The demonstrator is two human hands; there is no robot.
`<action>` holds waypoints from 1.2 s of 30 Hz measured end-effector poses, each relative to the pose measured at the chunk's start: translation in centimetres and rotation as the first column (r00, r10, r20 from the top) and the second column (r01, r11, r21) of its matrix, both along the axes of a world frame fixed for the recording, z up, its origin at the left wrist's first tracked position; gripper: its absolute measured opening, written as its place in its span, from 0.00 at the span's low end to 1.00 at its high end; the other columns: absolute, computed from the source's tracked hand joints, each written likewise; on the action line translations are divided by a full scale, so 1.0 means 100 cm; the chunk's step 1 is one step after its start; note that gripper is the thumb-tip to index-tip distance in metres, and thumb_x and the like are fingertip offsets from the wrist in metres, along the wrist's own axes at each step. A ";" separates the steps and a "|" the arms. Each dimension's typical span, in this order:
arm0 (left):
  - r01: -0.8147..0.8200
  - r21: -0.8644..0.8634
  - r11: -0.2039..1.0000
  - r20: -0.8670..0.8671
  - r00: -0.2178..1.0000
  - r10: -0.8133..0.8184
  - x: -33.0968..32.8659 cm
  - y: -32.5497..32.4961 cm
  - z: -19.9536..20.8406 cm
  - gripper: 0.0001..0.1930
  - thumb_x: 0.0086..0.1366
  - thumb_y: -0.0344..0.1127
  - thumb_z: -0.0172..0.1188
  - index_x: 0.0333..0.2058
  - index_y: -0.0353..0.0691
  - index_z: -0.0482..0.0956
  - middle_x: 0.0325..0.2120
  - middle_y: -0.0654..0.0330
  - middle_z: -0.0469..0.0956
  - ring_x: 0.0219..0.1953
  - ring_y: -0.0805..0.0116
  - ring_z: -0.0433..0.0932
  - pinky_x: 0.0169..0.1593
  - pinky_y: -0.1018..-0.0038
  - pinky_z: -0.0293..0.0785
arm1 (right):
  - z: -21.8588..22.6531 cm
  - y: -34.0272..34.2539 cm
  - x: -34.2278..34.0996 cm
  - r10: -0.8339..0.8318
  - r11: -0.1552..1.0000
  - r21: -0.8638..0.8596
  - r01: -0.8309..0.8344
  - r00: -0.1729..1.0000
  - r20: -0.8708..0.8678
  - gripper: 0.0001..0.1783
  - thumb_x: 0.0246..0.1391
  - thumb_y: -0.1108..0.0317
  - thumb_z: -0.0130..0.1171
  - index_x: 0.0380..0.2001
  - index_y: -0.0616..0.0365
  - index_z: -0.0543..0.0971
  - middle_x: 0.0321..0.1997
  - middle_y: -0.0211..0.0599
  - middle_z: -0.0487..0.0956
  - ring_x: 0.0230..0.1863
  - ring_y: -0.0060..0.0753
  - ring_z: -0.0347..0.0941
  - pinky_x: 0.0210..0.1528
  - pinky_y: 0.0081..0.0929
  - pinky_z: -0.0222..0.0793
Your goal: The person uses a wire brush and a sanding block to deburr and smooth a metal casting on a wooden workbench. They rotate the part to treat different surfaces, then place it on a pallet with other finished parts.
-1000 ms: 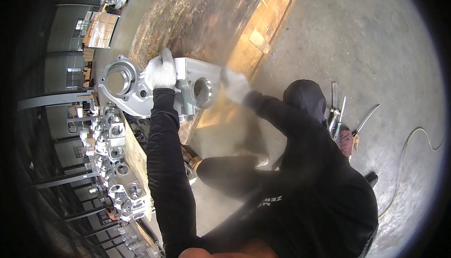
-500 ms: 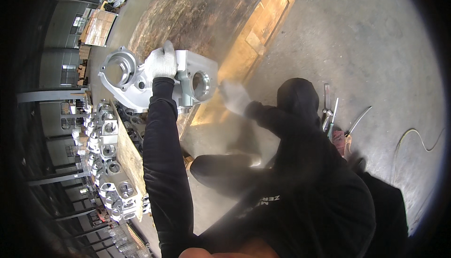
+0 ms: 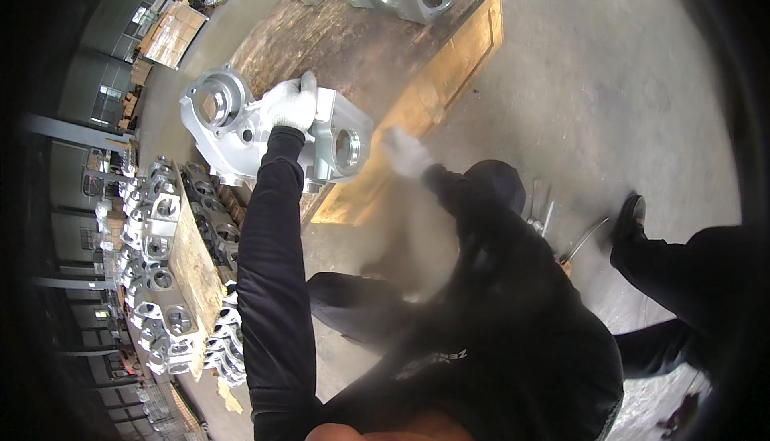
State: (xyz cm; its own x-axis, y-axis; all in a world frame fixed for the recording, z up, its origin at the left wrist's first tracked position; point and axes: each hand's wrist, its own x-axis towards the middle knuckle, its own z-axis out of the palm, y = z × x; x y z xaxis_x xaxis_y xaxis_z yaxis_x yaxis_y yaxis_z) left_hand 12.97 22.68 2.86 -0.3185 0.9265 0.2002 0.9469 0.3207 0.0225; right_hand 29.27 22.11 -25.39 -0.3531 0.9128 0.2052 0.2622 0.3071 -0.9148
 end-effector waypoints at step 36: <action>0.114 0.003 0.993 0.119 0.986 -0.114 0.002 -0.051 -0.006 0.30 0.67 0.63 0.50 0.26 0.44 0.89 0.27 0.47 0.85 0.38 0.45 0.85 0.49 0.55 0.78 | -0.126 -0.044 -0.083 -0.486 0.874 -0.034 0.485 0.874 -0.017 0.20 0.72 0.47 0.52 0.54 0.45 0.84 0.39 0.48 0.86 0.41 0.54 0.85 0.41 0.48 0.82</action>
